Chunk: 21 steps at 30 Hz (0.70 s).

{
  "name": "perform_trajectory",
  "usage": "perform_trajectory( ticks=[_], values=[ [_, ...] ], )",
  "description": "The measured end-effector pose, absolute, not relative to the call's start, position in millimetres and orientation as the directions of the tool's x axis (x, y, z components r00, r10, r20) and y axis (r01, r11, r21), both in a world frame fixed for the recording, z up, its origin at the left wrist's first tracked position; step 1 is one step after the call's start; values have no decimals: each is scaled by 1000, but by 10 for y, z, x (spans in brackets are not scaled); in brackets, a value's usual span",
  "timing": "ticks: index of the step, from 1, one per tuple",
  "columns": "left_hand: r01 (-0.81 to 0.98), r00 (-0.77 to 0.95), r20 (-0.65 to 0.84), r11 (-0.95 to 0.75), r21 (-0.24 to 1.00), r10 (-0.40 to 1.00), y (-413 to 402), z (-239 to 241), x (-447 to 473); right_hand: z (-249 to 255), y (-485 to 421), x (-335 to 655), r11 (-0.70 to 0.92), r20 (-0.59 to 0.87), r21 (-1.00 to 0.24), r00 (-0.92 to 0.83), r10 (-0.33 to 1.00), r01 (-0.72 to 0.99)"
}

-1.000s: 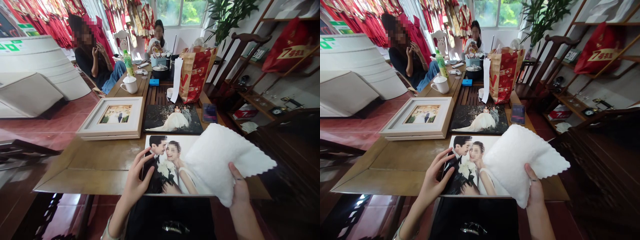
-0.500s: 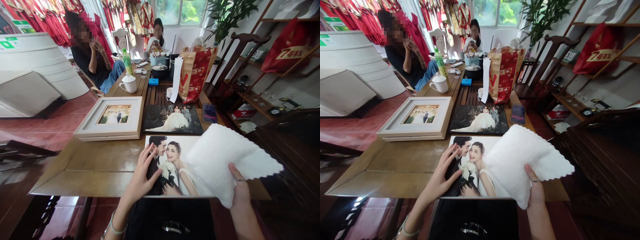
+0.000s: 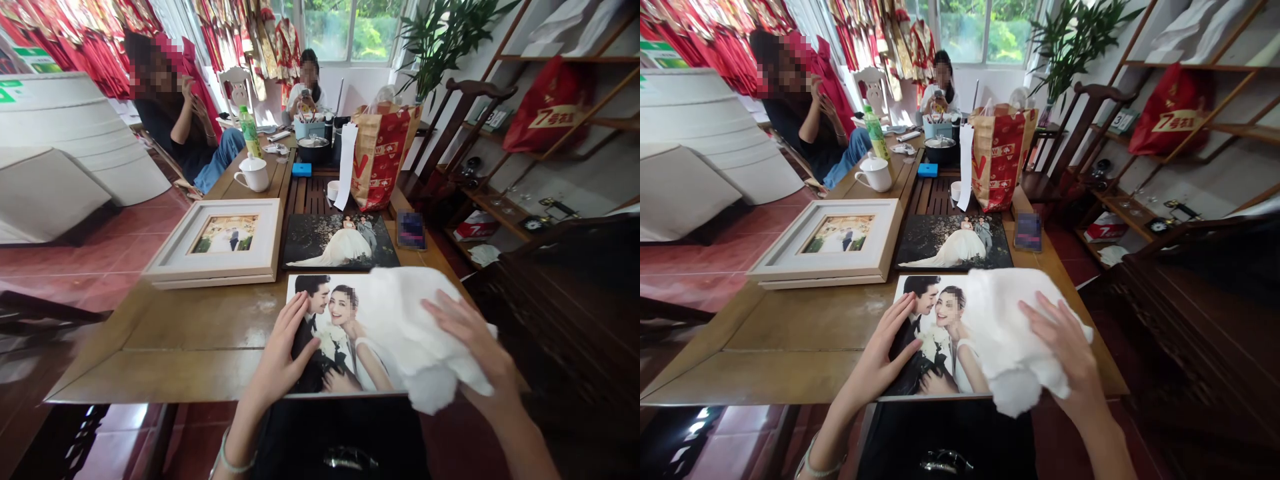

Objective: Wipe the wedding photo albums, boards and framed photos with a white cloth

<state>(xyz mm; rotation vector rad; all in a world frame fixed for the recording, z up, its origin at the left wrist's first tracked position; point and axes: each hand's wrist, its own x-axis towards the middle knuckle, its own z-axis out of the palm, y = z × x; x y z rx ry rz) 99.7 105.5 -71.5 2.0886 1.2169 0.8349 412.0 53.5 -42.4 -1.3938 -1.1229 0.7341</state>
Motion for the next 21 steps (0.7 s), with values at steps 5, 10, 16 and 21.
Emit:
perform_trajectory(
  ticks=[5,10,16,21],
  values=[
    [549,398,226,-428,718,889,1060,-710,989,-541,823,3913,434,346,-527,-282,895,731],
    [563,398,225,-430,706,889,1060,-704,1001,-512,1038,3763,409,291,-378,-313,904,830],
    [568,344,235,-401,718,909,1061,-729,1043,-465,804,3741,486,185,-425,-453,872,764],
    [559,353,224,-397,728,908,1063,-740,1042,-389,352,3780,569,112,-526,-612,783,632]
  ],
)
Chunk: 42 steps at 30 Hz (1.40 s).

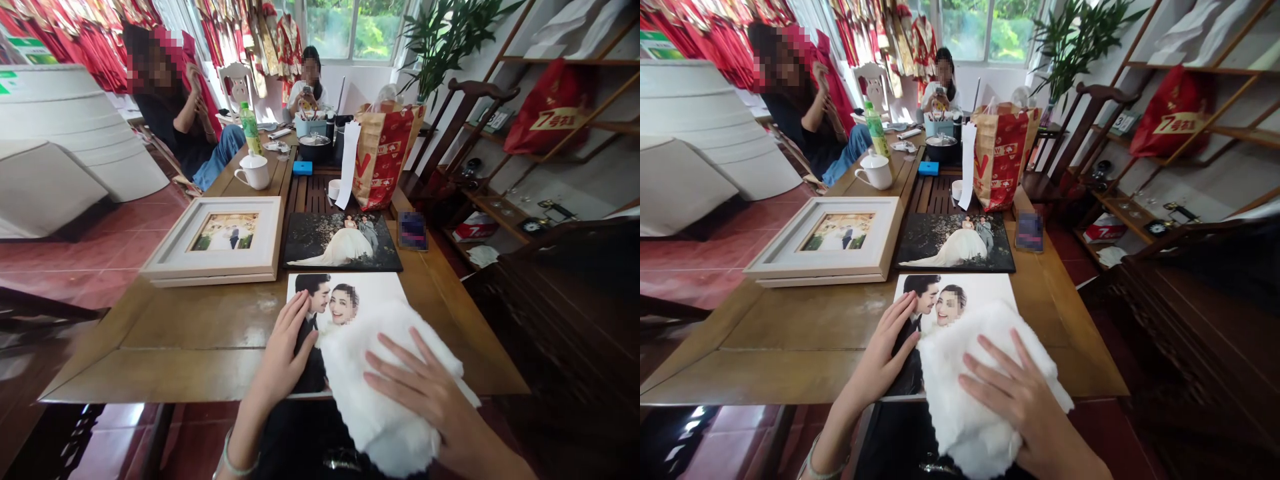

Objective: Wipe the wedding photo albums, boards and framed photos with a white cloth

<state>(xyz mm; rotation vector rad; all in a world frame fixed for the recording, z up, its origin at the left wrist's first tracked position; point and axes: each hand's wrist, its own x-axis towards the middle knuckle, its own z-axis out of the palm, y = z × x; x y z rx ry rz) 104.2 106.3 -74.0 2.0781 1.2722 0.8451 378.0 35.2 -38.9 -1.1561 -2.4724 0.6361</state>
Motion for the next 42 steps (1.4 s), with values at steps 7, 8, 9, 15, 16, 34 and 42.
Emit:
perform_trajectory(
  ticks=[7,8,9,15,16,34,42],
  values=[
    [563,390,204,-408,718,898,1084,-717,1010,-534,878,3870,481,205,-436,-436,876,761],
    [562,391,206,-410,718,897,1082,-717,1011,-548,1010,3868,454,220,-427,-397,891,782],
    [562,388,210,-411,718,897,1079,-718,1014,-555,1124,3859,432,232,-420,-366,901,798],
    [565,329,235,-390,727,915,1057,-744,1055,-489,1074,3794,497,198,-378,-456,868,781],
    [564,322,236,-386,730,917,1057,-750,1059,-462,948,3794,529,178,-381,-502,847,758],
    [548,369,253,-429,718,894,1083,-754,1024,-406,1452,3801,393,153,-356,-362,920,848],
    [565,336,240,-399,722,911,1064,-765,1049,-363,600,3752,475,115,-321,-465,878,819]
  ],
)
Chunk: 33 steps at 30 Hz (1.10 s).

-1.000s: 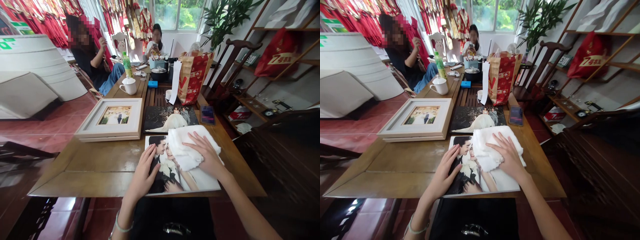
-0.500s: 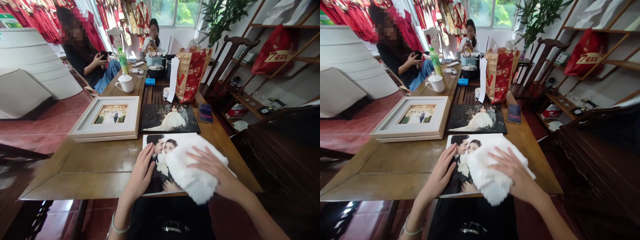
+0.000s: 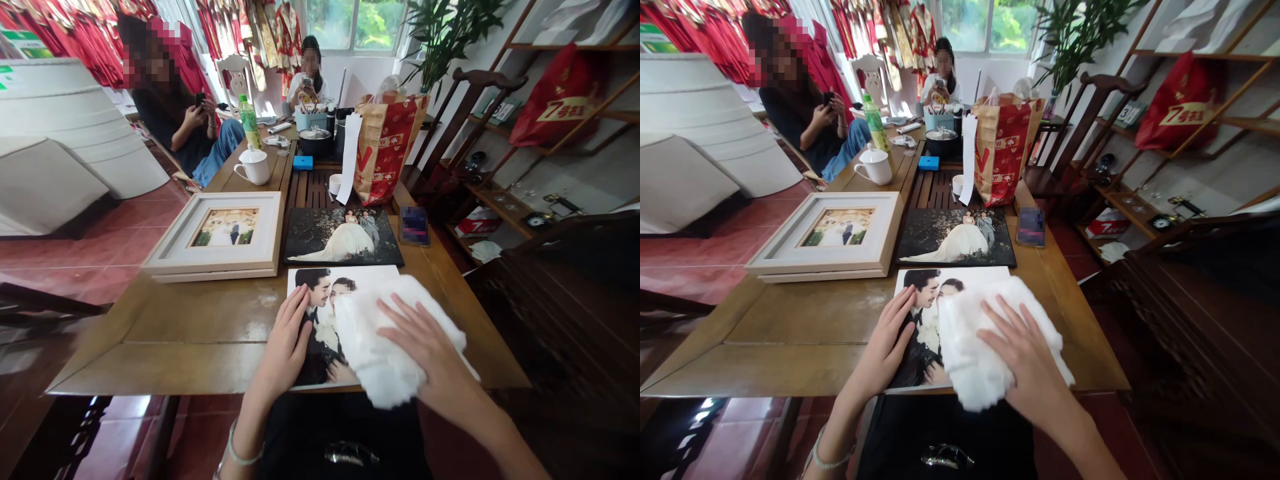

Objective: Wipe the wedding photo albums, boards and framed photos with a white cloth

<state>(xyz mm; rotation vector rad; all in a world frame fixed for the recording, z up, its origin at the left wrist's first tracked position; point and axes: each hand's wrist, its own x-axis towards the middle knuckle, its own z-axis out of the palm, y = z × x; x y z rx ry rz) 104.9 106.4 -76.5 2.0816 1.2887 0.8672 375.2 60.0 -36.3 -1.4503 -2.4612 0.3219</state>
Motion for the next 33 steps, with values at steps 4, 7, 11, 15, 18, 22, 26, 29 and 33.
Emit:
perform_trajectory(
  ticks=[4,7,11,15,18,22,26,29,33],
  values=[
    [553,361,219,-397,733,907,1072,-759,1027,-364,167,3750,502,127,-338,-490,862,796],
    [549,379,204,-396,736,903,1081,-745,1012,-371,191,3724,457,110,-342,-448,887,821],
    [539,391,220,-417,732,893,1090,-733,1001,-402,667,3714,395,108,-343,-382,918,852],
    [534,395,228,-425,731,890,1094,-746,997,-430,1260,3709,320,132,-350,-291,947,881],
    [540,377,235,-419,730,896,1089,-762,1008,-431,1468,3681,292,144,-351,-257,956,890],
    [554,343,235,-398,731,910,1075,-769,1037,-418,1205,3619,309,143,-329,-276,950,892],
    [543,332,229,-384,747,915,1065,-766,1050,-413,556,3593,390,118,-302,-372,921,870],
    [527,332,236,-387,756,913,1066,-759,1040,-423,185,3608,470,103,-323,-463,880,822],
    [530,353,217,-386,755,910,1076,-738,1018,-405,178,3581,453,67,-328,-458,887,829]
  ],
)
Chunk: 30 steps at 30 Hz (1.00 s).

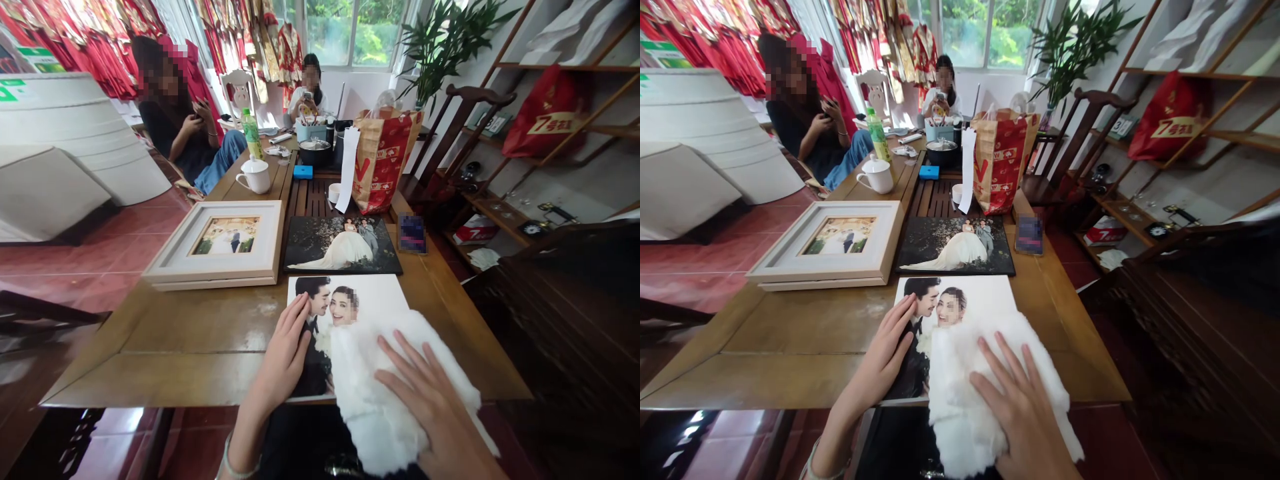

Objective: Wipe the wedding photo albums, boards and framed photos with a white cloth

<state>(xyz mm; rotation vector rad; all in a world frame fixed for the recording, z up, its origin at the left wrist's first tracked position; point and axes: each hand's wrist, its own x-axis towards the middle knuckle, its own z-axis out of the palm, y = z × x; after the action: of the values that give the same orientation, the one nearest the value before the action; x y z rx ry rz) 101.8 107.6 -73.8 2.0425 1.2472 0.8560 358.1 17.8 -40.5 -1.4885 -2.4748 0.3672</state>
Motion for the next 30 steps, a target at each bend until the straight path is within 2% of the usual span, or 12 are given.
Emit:
perform_trajectory(
  ticks=[4,11,14,23,25,30],
  values=[
    [531,375,224,-406,744,900,1088,-742,1005,-343,666,3499,341,24,-339,-355,935,877],
    [530,378,254,-433,729,890,1096,-779,1004,-261,1478,3385,272,7,-345,-287,958,898],
    [529,363,252,-421,737,897,1092,-775,1014,-232,1341,3355,302,11,-342,-318,948,890],
    [513,353,250,-410,754,902,1084,-797,1011,-240,251,3458,570,10,-346,-605,796,745],
    [511,356,254,-415,753,899,1090,-801,1006,-251,252,3439,563,17,-354,-597,802,747],
    [514,360,242,-408,754,901,1089,-795,1003,-203,740,3313,392,26,-369,-413,910,842]
  ],
)
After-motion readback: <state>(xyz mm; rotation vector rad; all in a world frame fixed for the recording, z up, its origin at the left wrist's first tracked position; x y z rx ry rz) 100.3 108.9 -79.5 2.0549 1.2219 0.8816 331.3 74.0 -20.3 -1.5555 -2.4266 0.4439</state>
